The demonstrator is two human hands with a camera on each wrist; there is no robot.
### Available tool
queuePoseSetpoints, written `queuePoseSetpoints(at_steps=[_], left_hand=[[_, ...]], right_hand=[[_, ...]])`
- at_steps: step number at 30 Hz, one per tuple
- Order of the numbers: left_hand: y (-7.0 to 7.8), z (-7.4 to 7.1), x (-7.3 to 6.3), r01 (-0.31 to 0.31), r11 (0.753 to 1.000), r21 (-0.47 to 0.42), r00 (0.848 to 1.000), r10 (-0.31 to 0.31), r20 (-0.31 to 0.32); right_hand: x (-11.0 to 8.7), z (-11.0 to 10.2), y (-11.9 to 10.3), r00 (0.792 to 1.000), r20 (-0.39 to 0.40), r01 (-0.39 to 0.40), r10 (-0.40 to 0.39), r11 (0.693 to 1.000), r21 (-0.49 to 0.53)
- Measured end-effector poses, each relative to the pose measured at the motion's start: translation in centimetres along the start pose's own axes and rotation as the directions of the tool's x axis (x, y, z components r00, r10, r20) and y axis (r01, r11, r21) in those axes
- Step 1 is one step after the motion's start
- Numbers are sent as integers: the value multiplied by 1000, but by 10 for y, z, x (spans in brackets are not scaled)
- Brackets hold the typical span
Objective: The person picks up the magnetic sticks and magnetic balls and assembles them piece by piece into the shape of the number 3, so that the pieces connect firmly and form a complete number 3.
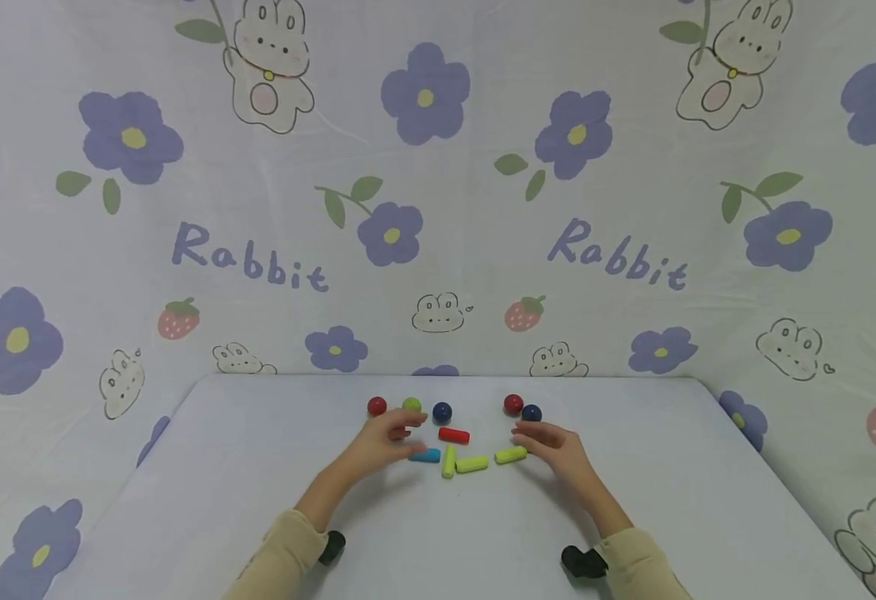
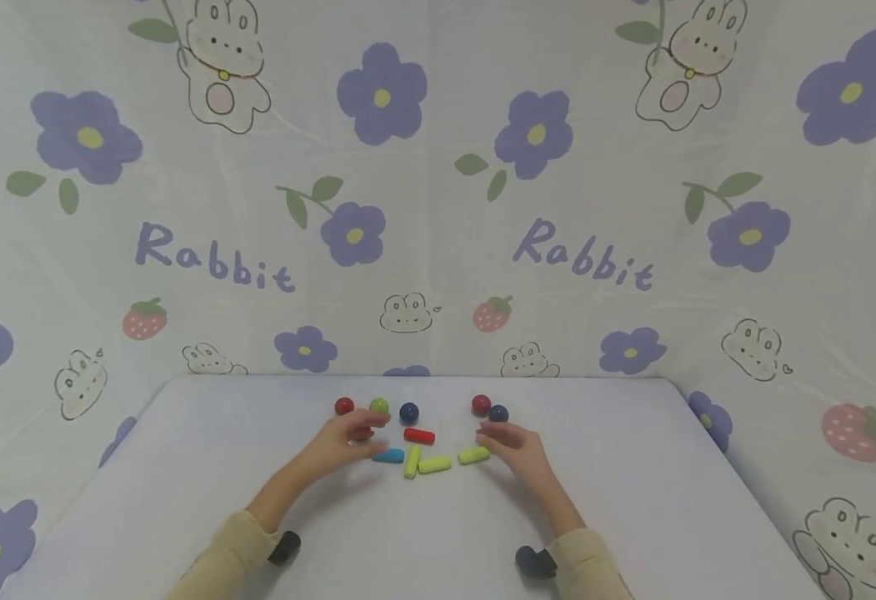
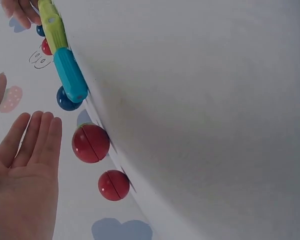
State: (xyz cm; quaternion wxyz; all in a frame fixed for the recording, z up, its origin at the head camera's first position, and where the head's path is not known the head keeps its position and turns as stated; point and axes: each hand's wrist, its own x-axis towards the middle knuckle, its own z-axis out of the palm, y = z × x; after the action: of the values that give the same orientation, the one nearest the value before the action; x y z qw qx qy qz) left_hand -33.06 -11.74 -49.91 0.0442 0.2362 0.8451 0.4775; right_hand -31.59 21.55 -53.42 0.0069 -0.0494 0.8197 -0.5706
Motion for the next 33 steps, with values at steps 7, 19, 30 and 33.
queuePoseSetpoints(at_steps=[7,19,30,33], left_hand=[[-6,3,4,-20,999,32,999,18,39],[-17,6,7,-23,997,77,994,15,110],[-19,6,7,-63,983,170,990,41,134],[-19,6,8,-69,980,184,990,45,131]], right_hand=[[0,0,4,999,-36,-14,15,1000,19],[8,-4,-2,969,-245,50,-27,995,86],[27,-7,5,952,-305,55,-25,994,91],[31,-7,5,967,-254,26,4,993,117]])
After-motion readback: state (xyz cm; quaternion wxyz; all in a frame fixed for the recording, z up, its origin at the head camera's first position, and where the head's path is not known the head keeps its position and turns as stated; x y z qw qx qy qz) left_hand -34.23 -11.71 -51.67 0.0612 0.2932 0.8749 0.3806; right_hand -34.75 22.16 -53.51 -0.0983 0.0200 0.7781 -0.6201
